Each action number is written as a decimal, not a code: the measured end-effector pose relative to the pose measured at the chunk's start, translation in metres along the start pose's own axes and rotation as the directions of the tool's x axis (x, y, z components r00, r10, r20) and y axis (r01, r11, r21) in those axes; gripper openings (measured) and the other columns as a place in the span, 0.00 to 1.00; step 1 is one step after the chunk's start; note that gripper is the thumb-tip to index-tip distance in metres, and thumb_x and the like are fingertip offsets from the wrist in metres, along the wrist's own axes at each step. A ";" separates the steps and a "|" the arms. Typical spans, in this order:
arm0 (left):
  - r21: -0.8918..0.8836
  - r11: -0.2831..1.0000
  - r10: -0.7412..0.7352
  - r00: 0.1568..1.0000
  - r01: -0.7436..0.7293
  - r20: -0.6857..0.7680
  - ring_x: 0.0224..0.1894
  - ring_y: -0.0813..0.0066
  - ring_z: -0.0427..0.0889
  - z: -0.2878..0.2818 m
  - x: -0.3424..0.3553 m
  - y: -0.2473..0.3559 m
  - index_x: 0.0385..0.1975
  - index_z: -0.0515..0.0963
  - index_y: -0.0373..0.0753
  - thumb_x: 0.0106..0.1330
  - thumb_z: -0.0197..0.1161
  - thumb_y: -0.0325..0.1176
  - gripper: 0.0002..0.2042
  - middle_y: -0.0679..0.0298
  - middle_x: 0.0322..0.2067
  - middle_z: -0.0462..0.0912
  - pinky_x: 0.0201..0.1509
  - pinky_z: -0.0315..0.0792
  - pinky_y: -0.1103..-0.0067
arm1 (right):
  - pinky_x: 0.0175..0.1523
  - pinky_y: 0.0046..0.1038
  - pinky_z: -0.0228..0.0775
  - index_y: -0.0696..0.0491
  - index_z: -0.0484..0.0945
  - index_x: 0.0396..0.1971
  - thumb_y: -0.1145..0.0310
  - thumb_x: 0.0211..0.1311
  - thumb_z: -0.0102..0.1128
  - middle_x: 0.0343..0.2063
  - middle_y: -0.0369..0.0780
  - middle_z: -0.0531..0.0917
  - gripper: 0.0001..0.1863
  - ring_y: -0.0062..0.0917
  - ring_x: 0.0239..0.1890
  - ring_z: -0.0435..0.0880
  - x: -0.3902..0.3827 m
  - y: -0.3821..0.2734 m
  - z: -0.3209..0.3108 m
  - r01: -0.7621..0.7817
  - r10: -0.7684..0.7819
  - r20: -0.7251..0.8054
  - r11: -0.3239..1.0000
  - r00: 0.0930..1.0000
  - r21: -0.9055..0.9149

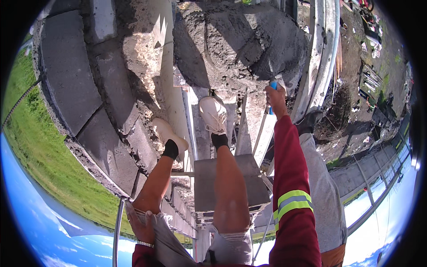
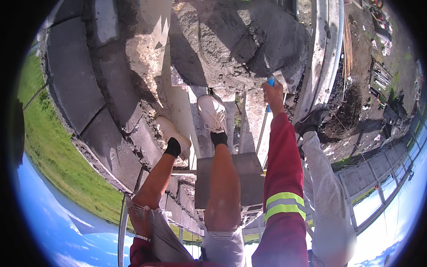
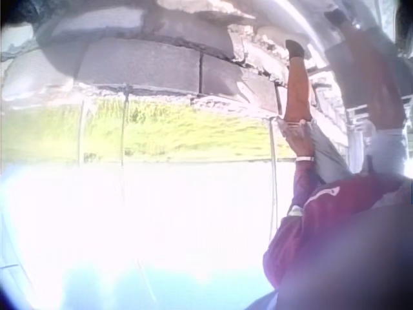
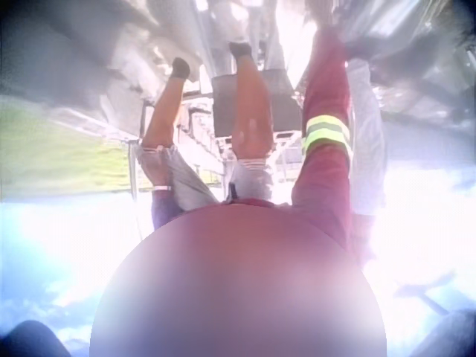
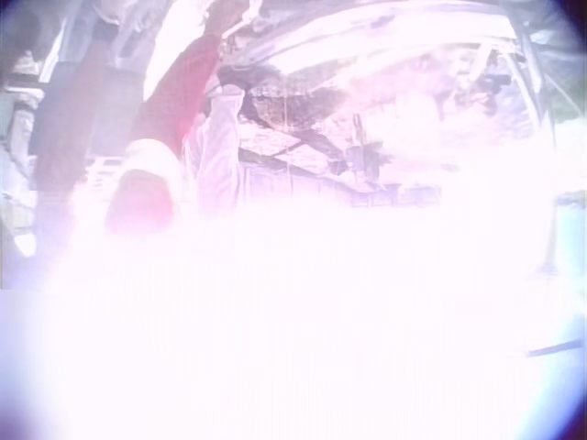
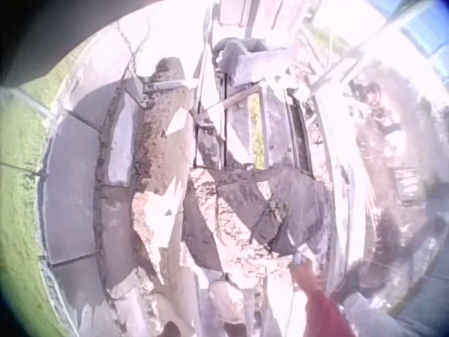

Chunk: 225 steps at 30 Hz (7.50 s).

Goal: The person scoops mortar from a bucket with a trowel and spreads it along a row of concrete blocks on scaffolding. They repeatedly apply mortar to the joints and top surfaces of the blocks, smoothing and leveling the material as they work along the wall.

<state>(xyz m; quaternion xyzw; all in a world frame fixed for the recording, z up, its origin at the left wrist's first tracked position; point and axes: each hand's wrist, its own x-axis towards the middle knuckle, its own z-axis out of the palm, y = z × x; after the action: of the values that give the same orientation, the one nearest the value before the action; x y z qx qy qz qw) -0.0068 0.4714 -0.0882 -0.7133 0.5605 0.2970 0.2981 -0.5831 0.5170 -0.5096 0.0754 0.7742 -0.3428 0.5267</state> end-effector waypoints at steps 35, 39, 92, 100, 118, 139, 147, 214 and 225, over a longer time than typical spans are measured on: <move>-0.716 0.513 -0.141 0.869 0.474 0.474 0.85 0.39 0.37 0.110 -0.213 0.009 0.86 0.38 0.49 0.63 0.59 0.75 0.59 0.50 0.85 0.39 0.79 0.34 0.30 | 0.22 0.20 0.59 0.48 0.74 0.33 0.67 0.65 0.62 0.20 0.27 0.71 0.05 0.11 0.18 0.69 -0.621 -0.265 0.201 0.603 0.569 0.518 0.047 0.639 -0.796; -0.715 0.401 -0.246 0.819 0.572 0.518 0.86 0.45 0.36 0.098 -0.207 0.023 0.86 0.40 0.50 0.63 0.60 0.74 0.58 0.53 0.85 0.39 0.79 0.38 0.31 | 0.20 0.21 0.53 0.47 0.73 0.29 0.66 0.65 0.62 0.18 0.26 0.69 0.07 0.12 0.15 0.63 -0.641 -0.170 0.295 0.629 0.746 0.375 -0.075 0.551 -0.774; -0.263 0.964 0.057 0.992 -0.026 0.111 0.79 0.37 0.60 0.082 -0.079 0.042 0.80 0.54 0.28 0.66 0.73 0.46 0.49 0.34 0.76 0.60 0.82 0.54 0.54 | 0.19 0.28 0.59 0.49 0.69 0.32 0.72 0.62 0.64 0.17 0.32 0.69 0.10 0.21 0.13 0.65 -0.064 0.065 0.118 -0.060 0.101 -0.147 0.962 0.984 0.265; -0.284 0.956 0.114 0.986 -0.076 0.120 0.79 0.34 0.58 0.078 -0.083 0.037 0.80 0.53 0.28 0.65 0.74 0.51 0.51 0.32 0.76 0.58 0.81 0.55 0.54 | 0.17 0.25 0.55 0.50 0.72 0.34 0.67 0.67 0.63 0.16 0.28 0.65 0.07 0.15 0.13 0.62 -0.088 -0.003 0.074 -0.114 0.041 0.230 0.943 0.972 0.314; -0.516 0.786 -0.163 0.919 0.342 0.360 0.82 0.31 0.48 0.101 -0.182 0.011 0.84 0.41 0.39 0.58 0.67 0.73 0.64 0.31 0.80 0.49 0.83 0.45 0.44 | 0.18 0.23 0.57 0.51 0.72 0.31 0.71 0.59 0.64 0.17 0.29 0.69 0.08 0.15 0.15 0.67 -0.529 -0.258 -0.026 0.489 -0.148 0.529 0.640 0.835 -0.593; -0.771 -0.104 -0.307 0.717 0.628 0.626 0.79 0.22 0.51 0.162 -0.271 0.064 0.85 0.33 0.49 0.59 0.73 0.64 0.64 0.32 0.81 0.40 0.80 0.56 0.42 | 0.53 0.52 0.76 0.63 0.79 0.49 0.55 0.71 0.55 0.42 0.62 0.86 0.23 0.61 0.47 0.85 -0.703 0.104 0.452 0.771 0.550 0.835 -0.531 -0.002 0.351; -0.681 -0.245 -0.171 0.661 0.690 0.731 0.82 0.32 0.50 0.161 -0.283 0.090 0.85 0.31 0.58 0.61 0.75 0.58 0.62 0.43 0.84 0.38 0.67 0.64 0.28 | 0.48 0.48 0.79 0.56 0.80 0.54 0.61 0.67 0.65 0.39 0.50 0.88 0.20 0.49 0.45 0.88 -0.697 0.148 0.450 0.599 0.331 0.920 -0.699 -0.211 0.389; -0.434 0.888 -0.048 0.971 0.149 0.236 0.77 0.35 0.62 0.109 -0.125 0.020 0.81 0.44 0.30 0.57 0.78 0.57 0.62 0.33 0.75 0.61 0.80 0.61 0.57 | 0.14 0.24 0.55 0.47 0.69 0.28 0.71 0.65 0.65 0.15 0.29 0.68 0.11 0.15 0.10 0.62 -0.338 -0.108 0.032 0.075 -0.072 0.097 0.997 0.993 -0.036; -0.553 0.697 -0.223 0.871 0.457 0.439 0.85 0.37 0.37 0.103 -0.143 0.012 0.85 0.41 0.43 0.58 0.67 0.71 0.62 0.47 0.84 0.44 0.82 0.36 0.36 | 0.14 0.24 0.54 0.48 0.70 0.31 0.69 0.60 0.65 0.15 0.28 0.67 0.09 0.13 0.11 0.64 -0.547 -0.257 0.046 0.559 0.091 0.669 0.473 0.738 -0.681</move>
<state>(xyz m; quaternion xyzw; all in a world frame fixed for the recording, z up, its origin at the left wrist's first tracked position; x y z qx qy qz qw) -0.0556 0.6360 -0.0475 -0.8014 0.2209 0.5264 0.1785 -0.4329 0.4291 0.0713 -0.4269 0.6187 0.0063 0.6595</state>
